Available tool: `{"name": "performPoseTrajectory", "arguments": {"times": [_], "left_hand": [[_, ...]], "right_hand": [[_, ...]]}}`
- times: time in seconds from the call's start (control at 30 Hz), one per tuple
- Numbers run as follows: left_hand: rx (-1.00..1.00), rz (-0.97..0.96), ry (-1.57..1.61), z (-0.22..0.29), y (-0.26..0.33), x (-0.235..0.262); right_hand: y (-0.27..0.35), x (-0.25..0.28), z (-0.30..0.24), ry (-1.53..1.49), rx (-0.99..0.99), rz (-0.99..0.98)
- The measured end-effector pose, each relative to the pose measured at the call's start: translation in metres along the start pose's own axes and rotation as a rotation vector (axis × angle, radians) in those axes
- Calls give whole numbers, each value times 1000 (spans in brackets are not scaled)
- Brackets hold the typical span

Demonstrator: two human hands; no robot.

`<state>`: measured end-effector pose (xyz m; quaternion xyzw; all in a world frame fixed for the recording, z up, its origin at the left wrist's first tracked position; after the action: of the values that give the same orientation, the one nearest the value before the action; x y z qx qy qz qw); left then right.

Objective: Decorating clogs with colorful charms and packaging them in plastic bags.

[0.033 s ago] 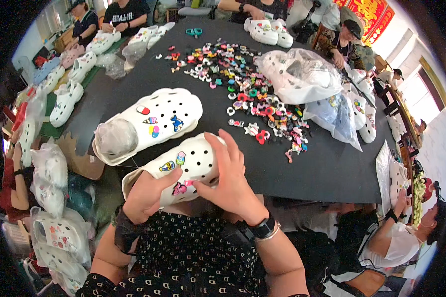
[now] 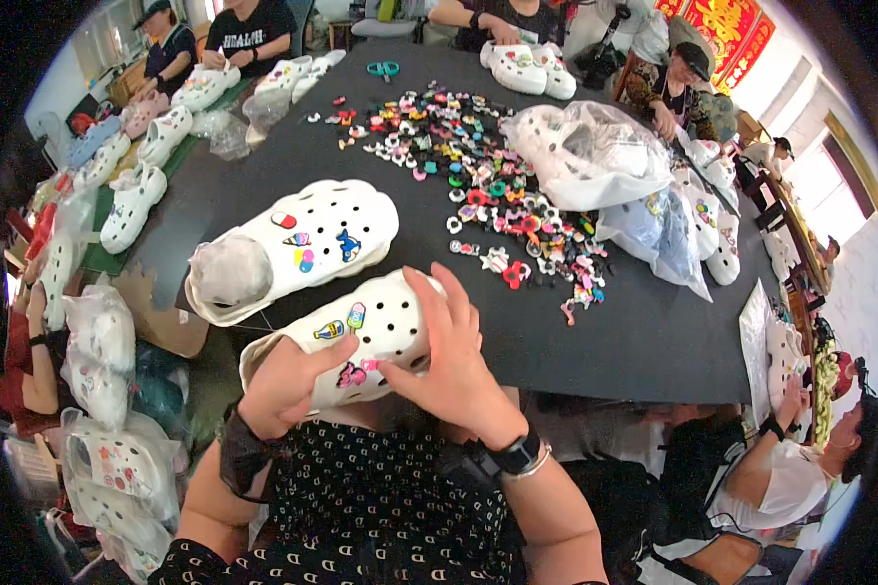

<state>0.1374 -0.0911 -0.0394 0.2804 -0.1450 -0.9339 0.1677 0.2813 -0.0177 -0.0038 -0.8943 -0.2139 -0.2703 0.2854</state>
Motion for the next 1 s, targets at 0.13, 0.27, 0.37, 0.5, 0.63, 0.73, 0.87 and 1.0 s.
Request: {"name": "performPoseTrajectory", "arguments": {"times": [0.13,0.27,0.37,0.5,0.63,0.73,0.87,1.0], "left_hand": [[144,-64,-248,27,-4,10],[244,-116,-262,56,-5,21],[220,-99,-381,73,-13,23],[79,-71,-657,100,-11,10],[-203,85,-1319,134,-23,19],[-314,128,-1493,136,-30,48],[-351,304,-1678,135,-4,44],[-939,612,-1678,152,21,21]], "right_hand": [[16,0,-14,0,55,5],[12,-2,-39,-8,98,41],[1,1,-43,-13,92,85],[-5,3,-44,4,88,101],[-2,-25,-28,60,120,89],[4,-50,-27,220,134,5],[5,-61,-29,212,148,27],[7,-60,-33,199,145,36]]}}
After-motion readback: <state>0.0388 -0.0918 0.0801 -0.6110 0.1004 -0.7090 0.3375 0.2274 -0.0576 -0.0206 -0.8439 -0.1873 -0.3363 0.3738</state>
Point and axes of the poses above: each hand's wrist, its own y-axis away from the middle knuckle, its own x-axis out of the back of the hand, z = x × y, the point moved 7 cm from there along -y, towards the middle knuckle, and after that the axes turned 10 degrees about z, right-handed, at the moved point
